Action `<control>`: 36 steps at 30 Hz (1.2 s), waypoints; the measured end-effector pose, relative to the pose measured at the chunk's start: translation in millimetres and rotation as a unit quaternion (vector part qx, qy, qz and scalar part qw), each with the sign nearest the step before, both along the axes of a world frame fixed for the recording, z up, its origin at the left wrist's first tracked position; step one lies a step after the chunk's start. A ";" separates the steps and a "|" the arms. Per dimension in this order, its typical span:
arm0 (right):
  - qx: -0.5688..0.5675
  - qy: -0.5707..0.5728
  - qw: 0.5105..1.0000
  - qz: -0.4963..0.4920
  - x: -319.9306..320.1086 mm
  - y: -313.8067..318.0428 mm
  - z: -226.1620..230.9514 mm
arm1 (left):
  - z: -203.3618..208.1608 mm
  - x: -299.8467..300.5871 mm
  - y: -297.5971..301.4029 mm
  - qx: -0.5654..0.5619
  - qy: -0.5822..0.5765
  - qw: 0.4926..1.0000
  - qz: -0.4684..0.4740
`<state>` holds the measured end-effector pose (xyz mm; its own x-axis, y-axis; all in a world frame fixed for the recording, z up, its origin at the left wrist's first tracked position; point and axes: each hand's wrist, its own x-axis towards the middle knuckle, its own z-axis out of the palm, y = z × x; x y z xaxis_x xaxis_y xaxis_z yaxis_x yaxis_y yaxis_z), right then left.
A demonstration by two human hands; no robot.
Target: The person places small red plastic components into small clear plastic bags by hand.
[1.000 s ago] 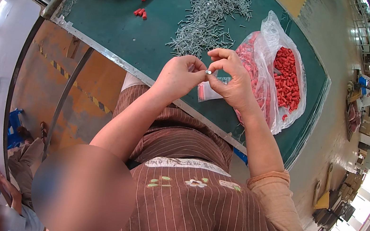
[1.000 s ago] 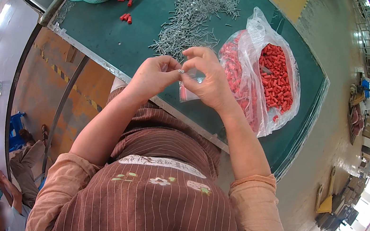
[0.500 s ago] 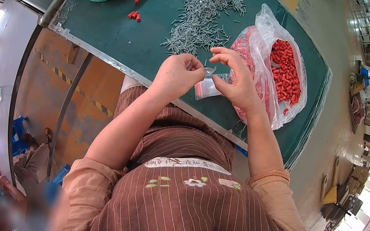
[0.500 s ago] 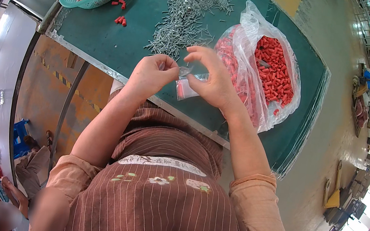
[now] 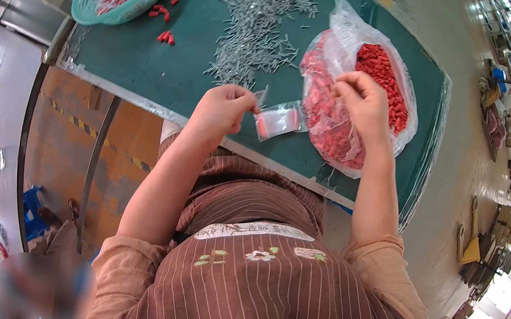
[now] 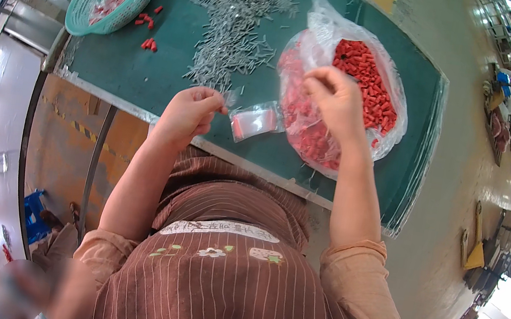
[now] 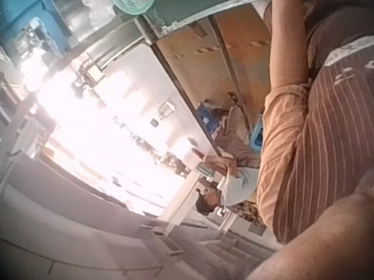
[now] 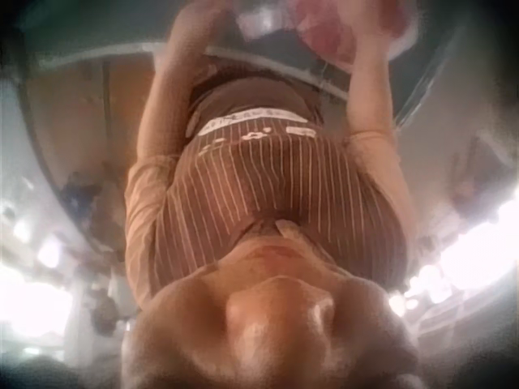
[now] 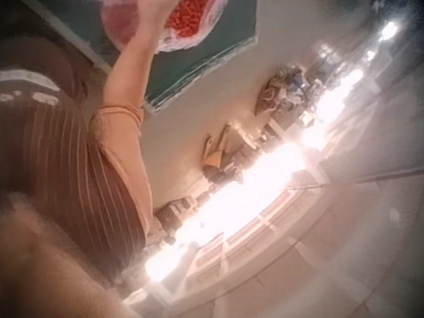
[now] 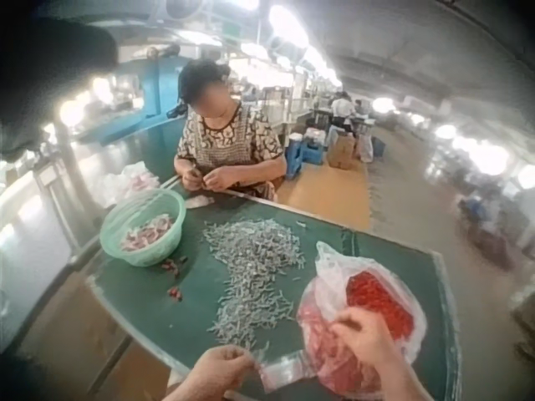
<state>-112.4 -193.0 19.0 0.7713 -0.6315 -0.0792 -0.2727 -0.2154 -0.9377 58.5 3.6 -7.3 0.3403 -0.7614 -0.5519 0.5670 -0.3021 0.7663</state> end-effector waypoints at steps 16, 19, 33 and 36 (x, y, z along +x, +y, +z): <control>-0.273 0.146 0.949 -0.053 2.6 -75.7 -65.7 | -20.1 -24.5 -1.7 0.051 -0.278 0.959 -0.011; -0.194 0.170 0.966 -0.003 -0.3 -72.3 -54.2 | -15.4 -25.7 -3.5 0.039 -0.252 0.967 -0.005; -0.274 0.226 0.934 -0.029 -42.2 -47.6 -46.9 | -12.4 -28.5 5.4 0.030 -0.247 0.968 0.012; -0.239 0.185 0.951 -0.061 -50.9 -46.5 -50.5 | -19.0 -28.2 11.8 0.044 -0.298 0.953 -0.001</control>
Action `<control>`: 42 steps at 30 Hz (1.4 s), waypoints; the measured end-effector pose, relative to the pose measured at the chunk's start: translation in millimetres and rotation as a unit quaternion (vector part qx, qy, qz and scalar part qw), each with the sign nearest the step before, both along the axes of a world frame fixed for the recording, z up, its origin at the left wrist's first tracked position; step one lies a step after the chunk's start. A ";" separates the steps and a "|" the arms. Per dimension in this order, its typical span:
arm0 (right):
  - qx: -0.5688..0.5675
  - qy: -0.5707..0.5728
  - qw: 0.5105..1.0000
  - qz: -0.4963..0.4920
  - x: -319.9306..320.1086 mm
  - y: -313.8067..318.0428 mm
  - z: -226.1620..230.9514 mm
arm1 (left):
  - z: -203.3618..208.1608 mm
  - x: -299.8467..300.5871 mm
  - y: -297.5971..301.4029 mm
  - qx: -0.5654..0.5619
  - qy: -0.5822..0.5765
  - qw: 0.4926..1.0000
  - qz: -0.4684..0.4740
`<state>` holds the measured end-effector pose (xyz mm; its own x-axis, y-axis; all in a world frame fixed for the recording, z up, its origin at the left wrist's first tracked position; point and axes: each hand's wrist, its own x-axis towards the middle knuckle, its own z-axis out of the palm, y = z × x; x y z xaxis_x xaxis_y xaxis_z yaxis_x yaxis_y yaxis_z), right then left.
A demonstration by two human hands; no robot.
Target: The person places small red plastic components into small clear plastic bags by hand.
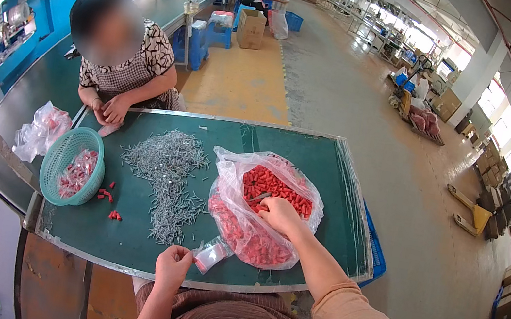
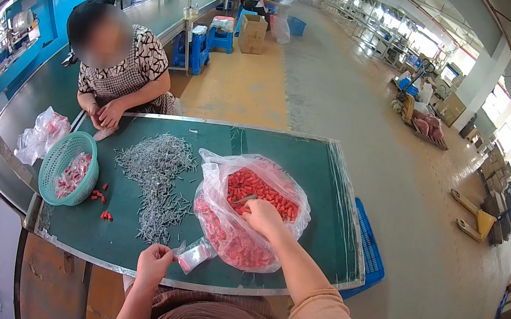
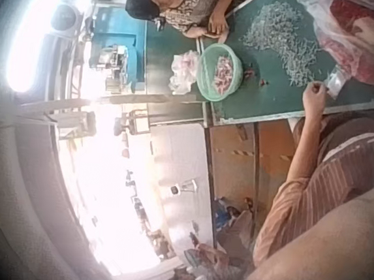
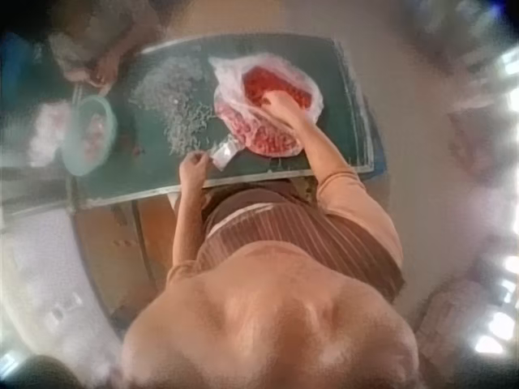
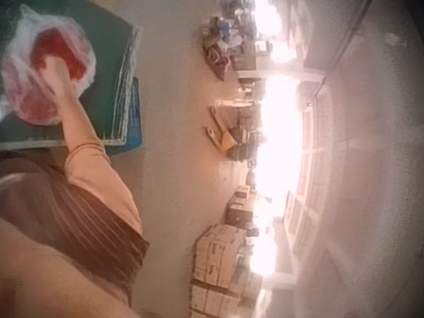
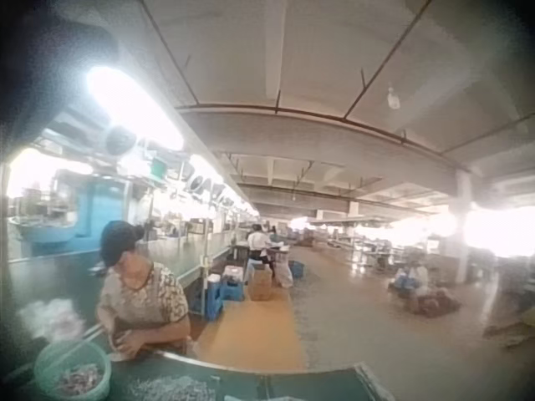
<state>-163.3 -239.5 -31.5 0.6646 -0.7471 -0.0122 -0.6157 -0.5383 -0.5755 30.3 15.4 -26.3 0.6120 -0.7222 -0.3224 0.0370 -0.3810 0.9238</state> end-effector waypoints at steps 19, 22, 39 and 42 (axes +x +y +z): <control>0.001 -0.053 0.995 -0.087 -0.6 -13.9 22.7 | 23.7 3.4 -20.0 -0.010 -0.078 0.997 -0.012; 0.095 -0.097 0.985 -0.108 5.1 14.7 45.3 | 27.6 2.5 -17.2 0.005 -0.085 0.996 -0.012; -0.053 -0.132 0.970 0.198 63.7 120.6 54.4 | 19.1 -9.4 -31.3 -0.005 -0.045 0.998 -0.043; -0.047 -0.091 0.972 0.214 61.8 115.3 58.3 | 17.5 -8.3 -31.0 0.006 -0.032 0.998 -0.045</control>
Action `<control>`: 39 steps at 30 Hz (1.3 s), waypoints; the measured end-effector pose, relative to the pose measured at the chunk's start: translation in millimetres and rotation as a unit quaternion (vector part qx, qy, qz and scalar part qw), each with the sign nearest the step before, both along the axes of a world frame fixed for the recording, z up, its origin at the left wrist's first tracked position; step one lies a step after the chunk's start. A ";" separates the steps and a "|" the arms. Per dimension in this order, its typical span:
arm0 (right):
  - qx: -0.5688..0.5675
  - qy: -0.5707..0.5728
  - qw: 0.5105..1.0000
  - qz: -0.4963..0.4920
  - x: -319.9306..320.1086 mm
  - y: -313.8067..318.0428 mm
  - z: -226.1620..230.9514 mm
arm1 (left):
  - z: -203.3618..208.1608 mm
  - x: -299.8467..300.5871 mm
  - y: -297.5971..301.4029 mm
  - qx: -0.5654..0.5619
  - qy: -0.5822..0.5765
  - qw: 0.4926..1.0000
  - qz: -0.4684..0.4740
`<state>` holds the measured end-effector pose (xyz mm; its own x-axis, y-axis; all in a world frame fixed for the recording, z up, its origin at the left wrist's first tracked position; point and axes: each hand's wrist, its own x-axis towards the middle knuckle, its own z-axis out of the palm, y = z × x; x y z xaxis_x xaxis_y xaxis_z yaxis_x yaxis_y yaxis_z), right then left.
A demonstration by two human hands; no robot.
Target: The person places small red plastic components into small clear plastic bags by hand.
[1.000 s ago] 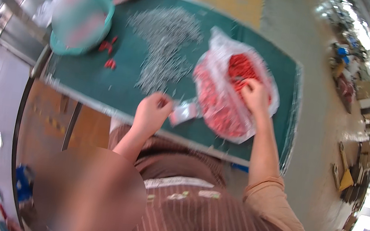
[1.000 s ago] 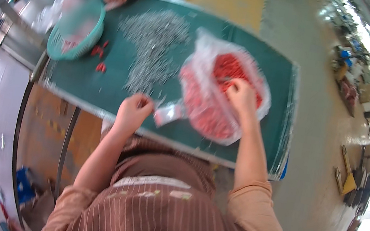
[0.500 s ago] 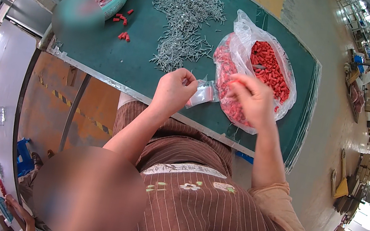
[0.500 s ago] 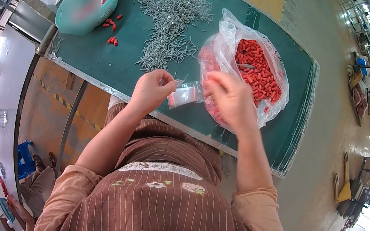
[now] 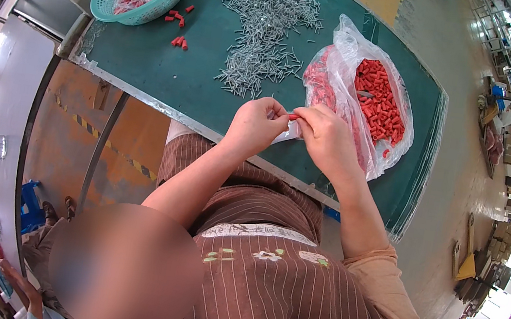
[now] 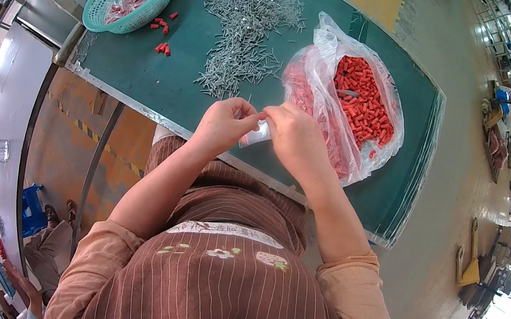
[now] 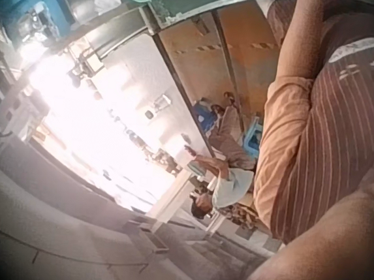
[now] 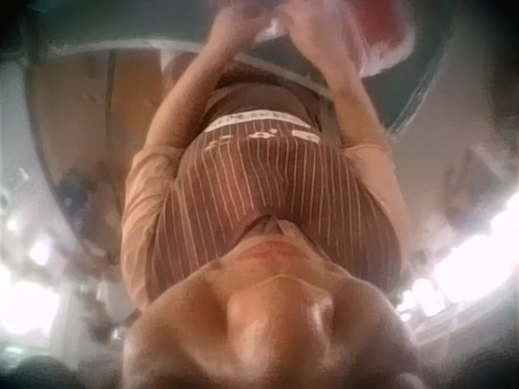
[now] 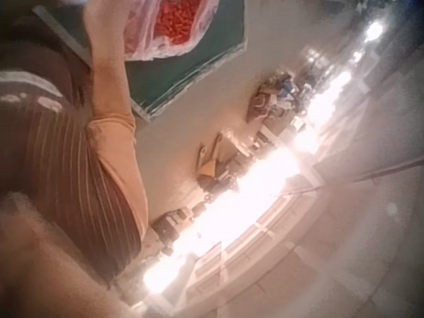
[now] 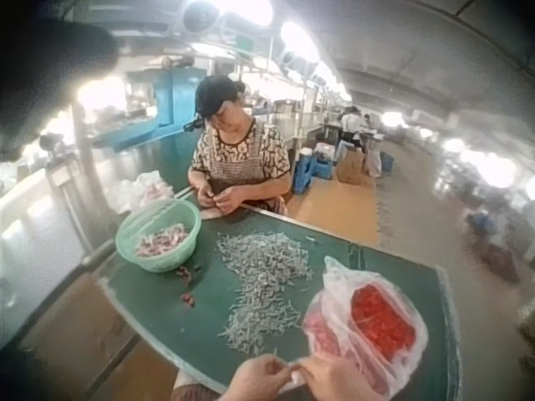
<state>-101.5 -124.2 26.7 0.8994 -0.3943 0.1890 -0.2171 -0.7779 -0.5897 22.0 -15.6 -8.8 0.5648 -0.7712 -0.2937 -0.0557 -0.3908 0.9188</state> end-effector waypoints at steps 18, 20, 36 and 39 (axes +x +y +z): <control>0.295 0.137 0.940 -0.107 1.2 -10.6 13.4 | -11.9 11.2 9.7 0.021 0.015 0.999 0.037; 0.367 0.113 0.919 -0.087 -7.8 -18.5 -7.1 | -12.0 12.2 7.1 0.001 0.038 0.998 0.050; -0.089 0.065 0.993 0.030 6.7 3.0 5.6 | -1.2 -4.1 3.7 -0.030 -0.051 0.998 0.028; -0.104 0.069 0.992 0.024 8.4 6.9 6.9 | -1.2 -4.2 3.4 -0.021 -0.052 0.998 0.019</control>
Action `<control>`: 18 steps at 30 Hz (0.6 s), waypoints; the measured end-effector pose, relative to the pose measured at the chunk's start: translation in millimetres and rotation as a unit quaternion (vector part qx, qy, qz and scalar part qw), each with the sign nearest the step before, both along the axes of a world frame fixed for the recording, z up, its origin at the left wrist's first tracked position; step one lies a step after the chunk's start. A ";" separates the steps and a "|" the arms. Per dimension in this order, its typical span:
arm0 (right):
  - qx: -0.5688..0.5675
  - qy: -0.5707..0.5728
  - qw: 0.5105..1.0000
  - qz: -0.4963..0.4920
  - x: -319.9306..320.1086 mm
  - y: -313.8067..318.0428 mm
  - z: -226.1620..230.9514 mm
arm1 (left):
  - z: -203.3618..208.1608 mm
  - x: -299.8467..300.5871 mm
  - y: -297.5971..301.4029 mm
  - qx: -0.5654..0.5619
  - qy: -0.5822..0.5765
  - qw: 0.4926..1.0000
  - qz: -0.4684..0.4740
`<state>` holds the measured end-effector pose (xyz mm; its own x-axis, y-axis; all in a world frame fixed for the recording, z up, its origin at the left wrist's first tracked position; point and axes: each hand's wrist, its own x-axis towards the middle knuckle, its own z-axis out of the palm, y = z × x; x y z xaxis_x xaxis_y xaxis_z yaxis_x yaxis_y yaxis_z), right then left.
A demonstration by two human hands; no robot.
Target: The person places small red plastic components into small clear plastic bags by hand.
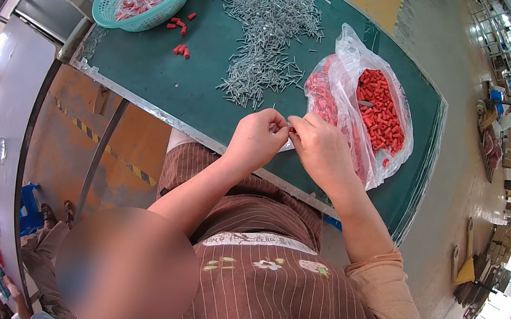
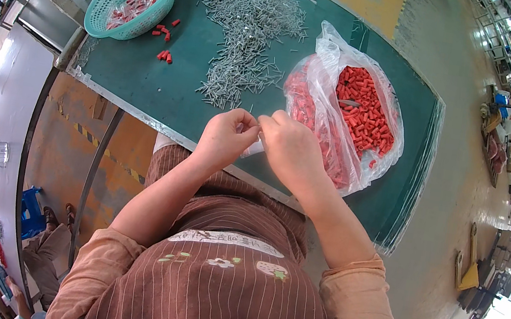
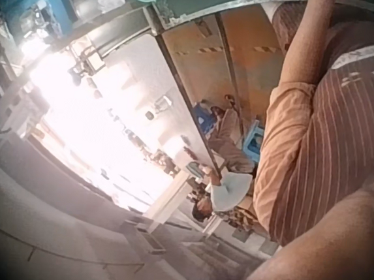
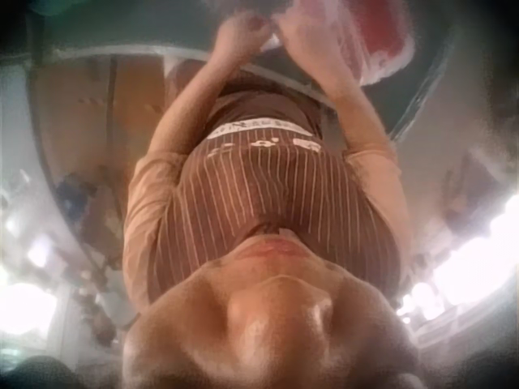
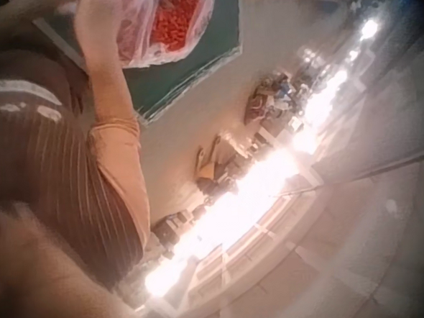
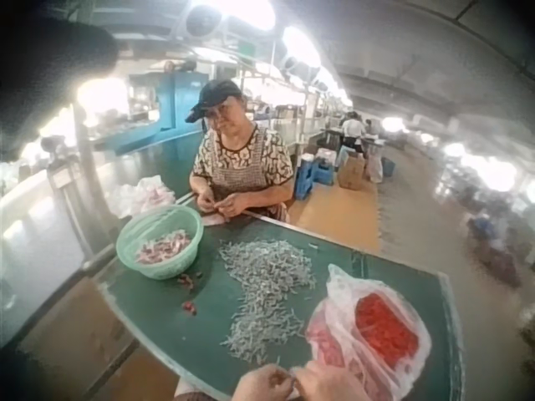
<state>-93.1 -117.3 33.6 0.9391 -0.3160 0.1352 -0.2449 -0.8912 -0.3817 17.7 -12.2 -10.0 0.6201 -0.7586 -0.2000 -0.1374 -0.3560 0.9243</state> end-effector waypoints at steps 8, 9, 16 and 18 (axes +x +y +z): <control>0.011 -0.076 0.997 0.024 -8.6 -0.9 -1.5 | 4.5 11.2 3.4 0.006 0.261 0.965 -0.019; -0.003 -0.077 0.997 0.023 -9.3 -1.4 -4.7 | 5.3 11.8 2.3 0.007 0.262 0.965 -0.020; 0.153 -0.061 0.986 -0.035 -16.2 -8.9 -4.6 | 19.9 12.0 7.8 -0.011 0.295 0.952 -0.077; 0.221 -0.053 0.972 -0.056 -16.1 -11.4 -7.7 | 17.1 9.4 8.9 -0.026 0.268 0.958 -0.095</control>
